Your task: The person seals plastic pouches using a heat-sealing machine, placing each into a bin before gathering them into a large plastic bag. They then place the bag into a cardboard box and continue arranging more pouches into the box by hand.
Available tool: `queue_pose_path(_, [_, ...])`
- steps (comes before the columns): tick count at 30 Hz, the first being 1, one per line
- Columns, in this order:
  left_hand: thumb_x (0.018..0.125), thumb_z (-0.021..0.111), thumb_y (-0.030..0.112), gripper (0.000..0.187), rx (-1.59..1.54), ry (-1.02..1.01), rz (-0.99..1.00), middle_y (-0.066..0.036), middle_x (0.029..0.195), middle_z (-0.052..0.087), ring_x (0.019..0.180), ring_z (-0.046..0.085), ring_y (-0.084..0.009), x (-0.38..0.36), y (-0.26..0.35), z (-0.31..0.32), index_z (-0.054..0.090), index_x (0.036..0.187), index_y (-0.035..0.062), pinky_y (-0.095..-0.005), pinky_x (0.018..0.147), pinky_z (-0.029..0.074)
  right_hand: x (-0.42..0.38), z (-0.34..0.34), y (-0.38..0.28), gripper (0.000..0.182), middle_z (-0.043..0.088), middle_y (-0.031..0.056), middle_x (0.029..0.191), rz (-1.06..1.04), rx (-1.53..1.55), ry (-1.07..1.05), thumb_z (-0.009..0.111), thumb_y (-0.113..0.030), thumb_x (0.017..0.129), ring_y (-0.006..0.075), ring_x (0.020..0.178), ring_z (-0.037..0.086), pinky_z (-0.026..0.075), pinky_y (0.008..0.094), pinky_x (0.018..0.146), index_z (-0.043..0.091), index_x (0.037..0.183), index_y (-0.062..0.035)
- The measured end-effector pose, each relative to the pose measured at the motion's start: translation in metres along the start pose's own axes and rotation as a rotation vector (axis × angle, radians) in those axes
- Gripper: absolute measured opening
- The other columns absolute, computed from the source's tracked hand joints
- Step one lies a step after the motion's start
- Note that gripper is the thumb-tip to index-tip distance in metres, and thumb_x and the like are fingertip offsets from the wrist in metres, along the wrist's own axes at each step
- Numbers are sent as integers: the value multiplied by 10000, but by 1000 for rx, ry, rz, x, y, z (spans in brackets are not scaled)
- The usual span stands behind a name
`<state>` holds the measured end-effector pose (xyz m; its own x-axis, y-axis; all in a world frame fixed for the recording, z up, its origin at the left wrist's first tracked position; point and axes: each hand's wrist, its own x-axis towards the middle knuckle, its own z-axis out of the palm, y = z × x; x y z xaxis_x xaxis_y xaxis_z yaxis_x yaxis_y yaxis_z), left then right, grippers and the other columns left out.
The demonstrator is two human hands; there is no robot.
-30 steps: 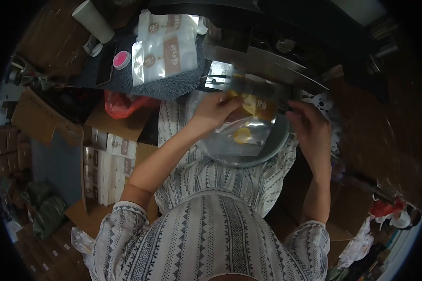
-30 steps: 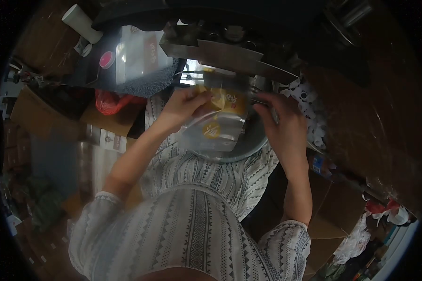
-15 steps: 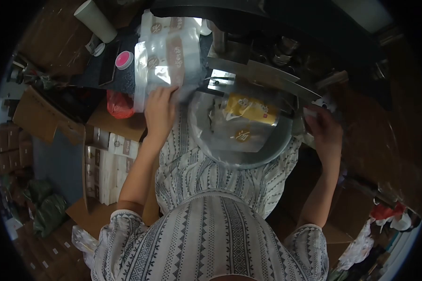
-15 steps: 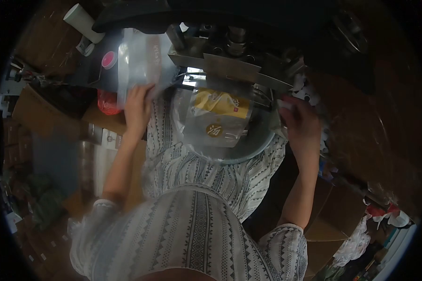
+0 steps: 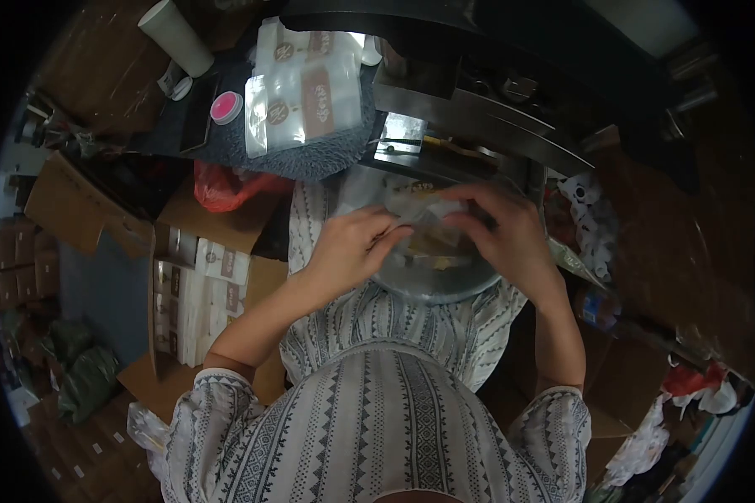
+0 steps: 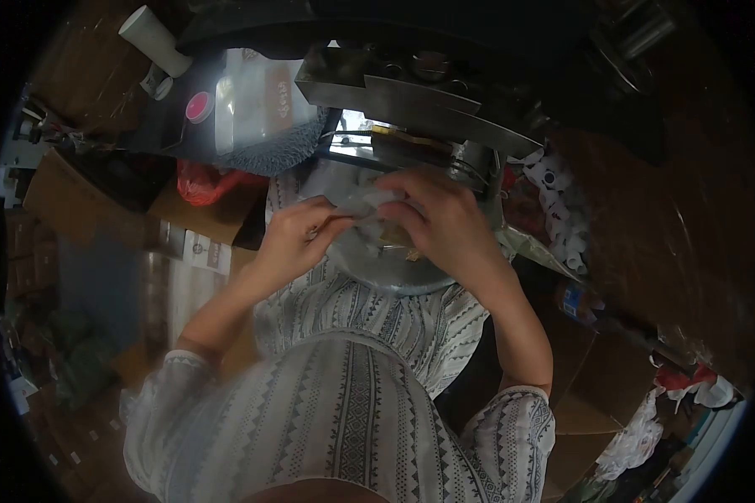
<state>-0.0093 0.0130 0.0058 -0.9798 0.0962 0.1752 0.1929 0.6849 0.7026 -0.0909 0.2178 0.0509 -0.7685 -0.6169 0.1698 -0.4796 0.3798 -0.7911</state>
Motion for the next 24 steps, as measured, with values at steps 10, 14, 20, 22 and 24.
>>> queue_pose_path(10, [794, 632, 79, 105, 2, 37, 41, -115, 792, 623, 671, 623, -288, 8, 1, 12, 669, 879, 29, -344, 588, 485, -15, -7, 6, 245, 653, 125, 911, -81, -107, 62, 687, -48, 760, 246, 809, 654, 524, 331, 678, 628, 997, -29])
queue_pose_path(14, [829, 643, 116, 150, -133, -131, 24, -123, 810, 651, 658, 645, -222, 16, -4, 21, 668, 921, 0, -288, 573, 500, -9, -8, 7, 231, 657, 138, 925, 108, 21, -36, 678, -56, 780, 252, 812, 658, 522, 330, 689, 625, 1000, -13])
queue_pose_path(20, [890, 611, 189, 243, -876, -275, -629, -136, 907, 670, 766, 663, -152, 66, -7, 37, 651, 935, -47, -284, 560, 510, -23, -27, 24, 283, 675, 117, 882, 250, -195, 233, 668, -130, 827, 174, 825, 665, 505, 287, 704, 618, 1088, -34])
queue_pose_path(22, [892, 614, 200, 256, -944, -258, -640, -117, 921, 667, 782, 660, -151, 77, -9, 38, 649, 941, -49, -270, 578, 514, -28, -34, 28, 260, 671, 155, 902, 361, -279, 263, 631, -155, 852, 250, 848, 669, 508, 329, 708, 608, 1076, -25])
queue_pose_path(24, [895, 616, 212, 270, -1007, -240, -651, -98, 935, 665, 798, 657, -151, 78, -10, 38, 648, 946, -52, -255, 596, 517, -22, -42, 52, 261, 649, 185, 932, 394, -395, 337, 590, -118, 860, 302, 869, 646, 500, 355, 724, 587, 1096, -5])
